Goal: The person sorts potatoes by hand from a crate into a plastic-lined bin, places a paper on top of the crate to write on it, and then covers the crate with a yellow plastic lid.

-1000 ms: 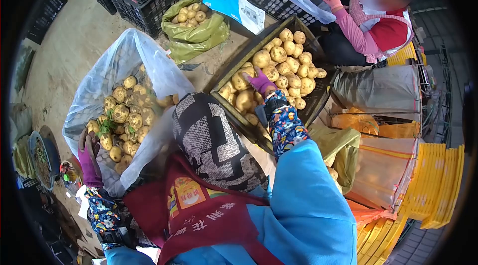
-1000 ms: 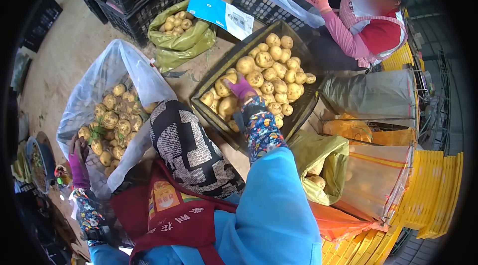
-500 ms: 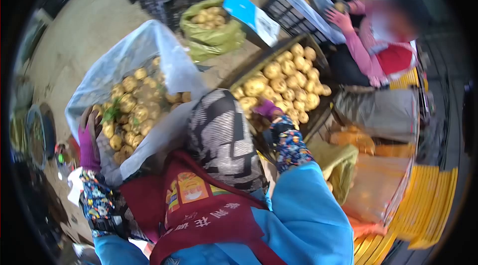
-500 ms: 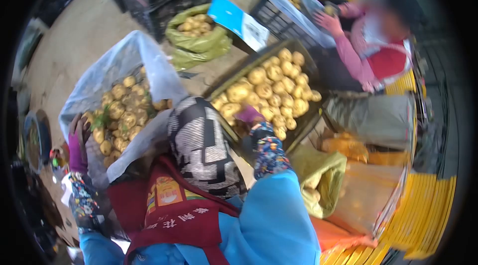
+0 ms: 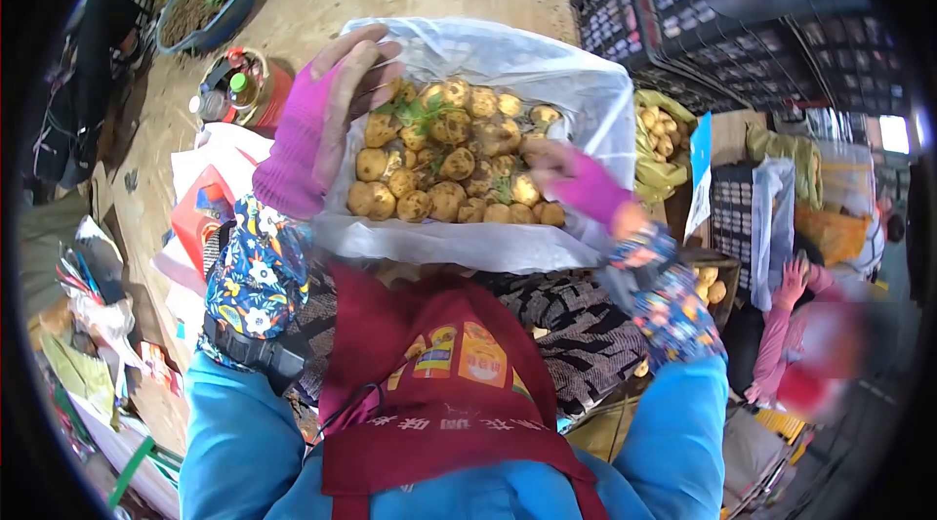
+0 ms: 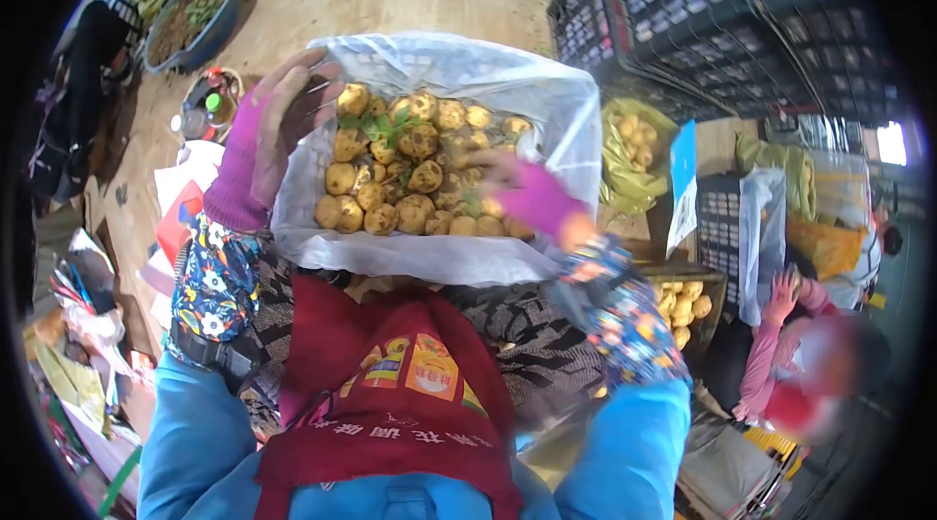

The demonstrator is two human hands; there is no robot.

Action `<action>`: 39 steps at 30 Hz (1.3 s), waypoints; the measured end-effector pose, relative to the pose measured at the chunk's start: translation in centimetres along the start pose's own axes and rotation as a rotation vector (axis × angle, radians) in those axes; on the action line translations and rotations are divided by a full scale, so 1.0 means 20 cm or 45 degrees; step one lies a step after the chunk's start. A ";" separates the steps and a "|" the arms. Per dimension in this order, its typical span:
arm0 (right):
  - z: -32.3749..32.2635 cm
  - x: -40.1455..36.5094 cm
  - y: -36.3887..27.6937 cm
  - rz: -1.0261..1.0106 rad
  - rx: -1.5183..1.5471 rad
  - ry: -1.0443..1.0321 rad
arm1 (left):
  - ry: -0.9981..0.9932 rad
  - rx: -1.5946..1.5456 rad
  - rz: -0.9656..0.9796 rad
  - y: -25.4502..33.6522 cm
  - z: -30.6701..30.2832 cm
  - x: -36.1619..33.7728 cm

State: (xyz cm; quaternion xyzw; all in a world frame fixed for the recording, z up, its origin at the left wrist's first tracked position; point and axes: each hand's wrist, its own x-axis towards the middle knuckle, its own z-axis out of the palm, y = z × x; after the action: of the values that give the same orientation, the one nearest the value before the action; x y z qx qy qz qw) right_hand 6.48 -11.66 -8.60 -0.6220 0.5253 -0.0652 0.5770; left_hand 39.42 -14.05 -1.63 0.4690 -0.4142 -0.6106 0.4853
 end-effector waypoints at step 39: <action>1.01 1.13 0.11 -0.037 0.614 -0.915 | 0.228 -0.608 -0.164 0.03 -0.08 0.14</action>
State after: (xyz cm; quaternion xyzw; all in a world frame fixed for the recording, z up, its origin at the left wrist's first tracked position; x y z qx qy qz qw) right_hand 29.06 -14.45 -28.78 -0.4598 0.2520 0.0267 0.8511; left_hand 40.81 -17.00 -1.80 0.4189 -0.1830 -0.6767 0.5771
